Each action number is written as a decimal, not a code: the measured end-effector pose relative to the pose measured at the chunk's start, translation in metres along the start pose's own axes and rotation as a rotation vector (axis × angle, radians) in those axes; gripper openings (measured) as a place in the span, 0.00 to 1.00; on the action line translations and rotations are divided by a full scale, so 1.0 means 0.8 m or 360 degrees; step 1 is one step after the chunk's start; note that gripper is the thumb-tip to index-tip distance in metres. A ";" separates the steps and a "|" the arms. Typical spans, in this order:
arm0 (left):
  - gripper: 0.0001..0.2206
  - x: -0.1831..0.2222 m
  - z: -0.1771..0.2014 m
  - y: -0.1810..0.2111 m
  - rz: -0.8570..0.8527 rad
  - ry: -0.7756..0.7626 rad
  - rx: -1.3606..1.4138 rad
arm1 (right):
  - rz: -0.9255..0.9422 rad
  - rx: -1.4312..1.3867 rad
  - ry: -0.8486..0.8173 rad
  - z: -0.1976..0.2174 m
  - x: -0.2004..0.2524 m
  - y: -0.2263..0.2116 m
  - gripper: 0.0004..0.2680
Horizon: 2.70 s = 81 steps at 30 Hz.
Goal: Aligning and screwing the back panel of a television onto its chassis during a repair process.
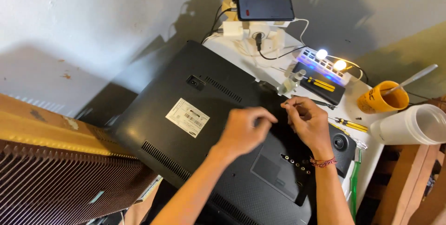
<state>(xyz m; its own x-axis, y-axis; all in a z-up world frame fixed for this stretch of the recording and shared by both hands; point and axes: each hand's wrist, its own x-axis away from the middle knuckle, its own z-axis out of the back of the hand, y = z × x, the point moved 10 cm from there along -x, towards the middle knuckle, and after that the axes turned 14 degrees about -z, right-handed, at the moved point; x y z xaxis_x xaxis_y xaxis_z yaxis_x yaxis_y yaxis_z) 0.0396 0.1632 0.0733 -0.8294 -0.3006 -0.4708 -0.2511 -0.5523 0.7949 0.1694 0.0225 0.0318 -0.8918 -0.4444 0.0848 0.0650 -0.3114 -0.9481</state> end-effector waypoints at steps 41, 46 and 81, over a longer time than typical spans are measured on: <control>0.31 -0.015 0.154 -0.149 -0.0099 -0.0248 -0.0989 | 0.0055 0.0043 -0.0193 -0.275 -0.108 -0.124 0.04; 0.31 -0.021 0.157 -0.140 -0.0088 -0.0331 -0.1012 | 0.0104 0.0032 -0.0218 -0.274 -0.115 -0.133 0.04; 0.33 0.124 0.310 -0.288 0.1507 -0.0249 -0.0691 | 0.0300 0.0133 -0.0126 -0.358 -0.183 -0.152 0.03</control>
<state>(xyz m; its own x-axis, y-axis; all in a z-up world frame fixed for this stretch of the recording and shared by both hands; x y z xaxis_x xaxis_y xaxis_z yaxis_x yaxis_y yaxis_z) -0.1089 0.4535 -0.0614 -0.6566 -0.6681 0.3500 0.7076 -0.3851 0.5925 0.1639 0.3661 0.0472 -0.8226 -0.5650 -0.0644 0.2670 -0.2838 -0.9209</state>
